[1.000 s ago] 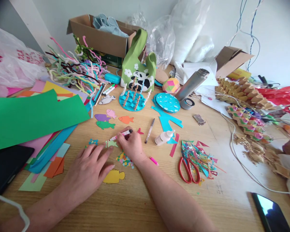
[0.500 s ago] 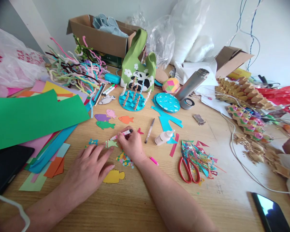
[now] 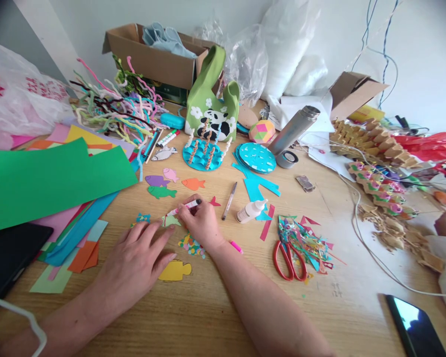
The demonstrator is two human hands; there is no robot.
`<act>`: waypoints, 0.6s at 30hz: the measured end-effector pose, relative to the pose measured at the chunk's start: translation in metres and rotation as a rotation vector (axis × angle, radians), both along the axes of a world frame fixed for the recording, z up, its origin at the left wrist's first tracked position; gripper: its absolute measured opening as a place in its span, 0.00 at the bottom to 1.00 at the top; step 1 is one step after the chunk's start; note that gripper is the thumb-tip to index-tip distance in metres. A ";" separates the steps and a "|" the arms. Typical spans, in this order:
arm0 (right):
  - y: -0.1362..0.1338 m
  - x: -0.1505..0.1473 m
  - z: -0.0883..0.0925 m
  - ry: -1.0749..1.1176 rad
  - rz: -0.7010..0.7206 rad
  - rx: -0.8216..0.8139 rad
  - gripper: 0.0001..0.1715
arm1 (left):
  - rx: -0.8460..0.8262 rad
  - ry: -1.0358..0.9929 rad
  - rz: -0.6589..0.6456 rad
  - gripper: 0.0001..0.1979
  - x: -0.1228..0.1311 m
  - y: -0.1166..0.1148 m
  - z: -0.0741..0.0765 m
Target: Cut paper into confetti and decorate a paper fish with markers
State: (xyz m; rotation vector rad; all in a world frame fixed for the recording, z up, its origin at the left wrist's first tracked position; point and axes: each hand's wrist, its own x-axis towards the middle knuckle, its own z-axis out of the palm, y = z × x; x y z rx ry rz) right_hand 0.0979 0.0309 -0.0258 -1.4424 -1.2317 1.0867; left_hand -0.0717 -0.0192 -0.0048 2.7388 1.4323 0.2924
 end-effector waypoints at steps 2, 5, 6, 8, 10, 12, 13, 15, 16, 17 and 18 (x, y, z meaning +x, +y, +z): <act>0.000 0.000 -0.001 0.005 0.001 0.003 0.10 | 0.002 -0.002 -0.001 0.20 0.000 0.000 0.000; 0.000 0.000 -0.001 0.017 0.001 0.003 0.10 | 0.001 -0.002 -0.002 0.21 0.000 0.000 0.000; 0.000 0.000 -0.001 0.018 0.001 0.001 0.09 | -0.001 -0.002 -0.001 0.21 0.000 0.000 0.000; 0.000 0.000 -0.001 0.017 0.000 -0.005 0.09 | -0.005 -0.001 0.000 0.21 0.000 0.000 0.001; 0.000 0.000 -0.001 0.016 0.001 -0.009 0.08 | -0.009 0.001 0.000 0.20 0.000 0.000 0.001; -0.001 0.000 -0.001 0.014 0.005 -0.009 0.09 | -0.011 0.003 -0.002 0.20 0.000 0.000 0.001; -0.001 0.000 -0.001 0.012 0.005 -0.008 0.09 | -0.012 0.004 -0.003 0.20 0.000 0.000 0.001; 0.000 0.000 -0.001 0.010 0.000 -0.004 0.09 | -0.013 0.008 -0.002 0.21 0.000 0.000 0.001; 0.000 0.000 -0.001 0.012 -0.003 -0.003 0.09 | -0.013 0.010 -0.001 0.21 0.000 0.000 0.001; 0.000 -0.001 -0.001 0.013 -0.005 -0.003 0.09 | -0.012 0.011 0.000 0.20 0.000 0.000 0.000; 0.000 -0.001 -0.001 0.015 -0.005 -0.004 0.09 | -0.010 0.011 0.001 0.21 0.000 0.000 0.000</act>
